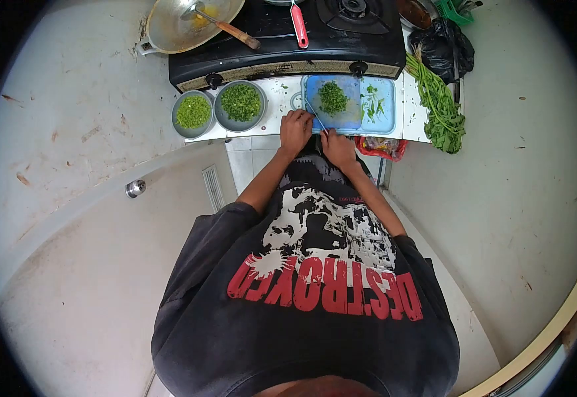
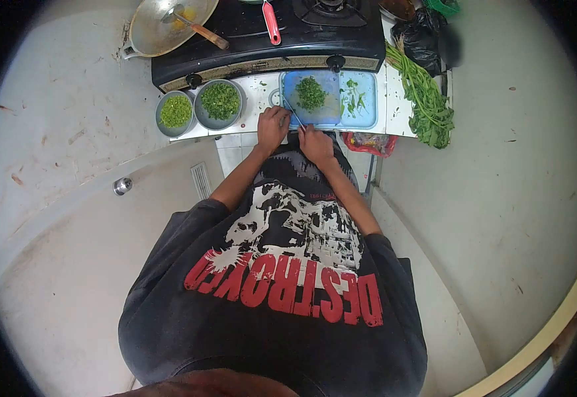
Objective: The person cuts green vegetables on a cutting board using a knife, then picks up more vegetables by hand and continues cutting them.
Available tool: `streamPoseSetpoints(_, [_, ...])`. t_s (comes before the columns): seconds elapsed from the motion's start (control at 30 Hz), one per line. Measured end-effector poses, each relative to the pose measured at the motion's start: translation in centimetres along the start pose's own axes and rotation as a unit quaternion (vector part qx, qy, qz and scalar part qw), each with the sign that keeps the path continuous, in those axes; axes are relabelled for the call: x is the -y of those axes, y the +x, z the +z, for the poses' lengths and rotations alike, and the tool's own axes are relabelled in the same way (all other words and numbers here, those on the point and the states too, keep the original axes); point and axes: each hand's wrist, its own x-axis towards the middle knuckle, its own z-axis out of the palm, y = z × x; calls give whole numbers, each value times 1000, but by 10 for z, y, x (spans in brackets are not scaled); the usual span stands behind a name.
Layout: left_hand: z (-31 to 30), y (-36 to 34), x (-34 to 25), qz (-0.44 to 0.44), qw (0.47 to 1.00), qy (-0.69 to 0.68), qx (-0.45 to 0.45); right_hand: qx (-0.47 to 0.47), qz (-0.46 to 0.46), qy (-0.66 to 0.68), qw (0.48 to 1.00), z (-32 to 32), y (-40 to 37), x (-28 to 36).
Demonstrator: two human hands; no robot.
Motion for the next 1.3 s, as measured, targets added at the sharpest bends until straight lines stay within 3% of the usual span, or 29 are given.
streamPoseSetpoints(0.37, [0, 3, -3, -30, 997, -63, -19, -11, 4, -23, 1000, -3, -9, -14])
streamPoseSetpoints(0.7, [-6, 3, -9, -27, 999, -16, -5, -32, -21, -15, 999, 3, -4, -2])
streamPoseSetpoints(0.9, [-7, -2, -8, 0, 1000, -2, -8, -12, -7, -26, 1000, -1, -5, -5])
streamPoseSetpoints(1.0, [-6, -3, -7, -1, 1000, -5, -14, -10, 42, 0, 999, -5, -8, -11])
streamPoseSetpoints(1.3, [1, 11, -3, -16, 1000, -8, -9, -22, -6, 8, 1000, -4, -3, -5])
